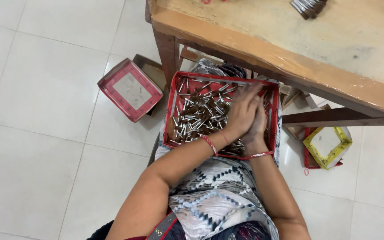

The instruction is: The person sits with a red box on their lap, sorting small silver metal pins. They pick up handfuls of pins, rub them between their palms, and place them into a neat stack on the wooden table.

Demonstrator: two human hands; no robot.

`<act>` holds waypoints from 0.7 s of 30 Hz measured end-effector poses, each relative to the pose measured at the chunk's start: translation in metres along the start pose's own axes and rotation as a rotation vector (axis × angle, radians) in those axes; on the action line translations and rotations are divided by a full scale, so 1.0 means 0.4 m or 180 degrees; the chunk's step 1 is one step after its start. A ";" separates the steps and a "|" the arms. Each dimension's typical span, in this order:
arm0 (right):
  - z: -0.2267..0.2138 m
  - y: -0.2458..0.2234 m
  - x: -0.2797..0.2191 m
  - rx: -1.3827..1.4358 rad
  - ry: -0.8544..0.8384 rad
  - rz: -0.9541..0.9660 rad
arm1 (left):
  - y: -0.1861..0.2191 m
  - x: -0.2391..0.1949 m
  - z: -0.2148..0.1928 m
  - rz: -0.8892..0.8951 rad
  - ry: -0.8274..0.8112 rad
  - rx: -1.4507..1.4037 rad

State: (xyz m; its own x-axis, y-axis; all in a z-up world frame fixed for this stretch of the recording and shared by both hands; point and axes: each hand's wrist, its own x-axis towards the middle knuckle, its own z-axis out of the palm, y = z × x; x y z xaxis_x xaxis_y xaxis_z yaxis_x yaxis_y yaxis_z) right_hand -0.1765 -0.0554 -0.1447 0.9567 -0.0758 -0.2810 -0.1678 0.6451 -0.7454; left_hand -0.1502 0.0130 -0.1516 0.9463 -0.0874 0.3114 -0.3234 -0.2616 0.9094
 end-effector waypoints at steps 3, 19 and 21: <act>-0.120 0.028 0.058 0.0157 -0.0425 -0.0603 | 0.055 -0.059 0.017 -0.0374 -0.0468 -0.0527; -0.135 0.022 0.026 -0.0128 -0.0647 -0.0599 | 0.034 -0.033 0.046 -0.0419 -0.0675 -0.0315; 0.029 -0.002 -0.056 -0.0528 0.0329 -0.0527 | -0.043 0.025 0.047 -0.0364 0.0123 -0.0029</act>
State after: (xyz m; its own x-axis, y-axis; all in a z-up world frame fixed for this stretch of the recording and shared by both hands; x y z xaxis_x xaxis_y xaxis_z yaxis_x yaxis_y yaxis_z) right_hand -0.1949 -0.0453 -0.1310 0.9465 -0.2528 -0.2008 -0.0558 0.4845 -0.8730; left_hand -0.1352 -0.0015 -0.1692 0.9762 -0.0205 0.2157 -0.2136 -0.2589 0.9420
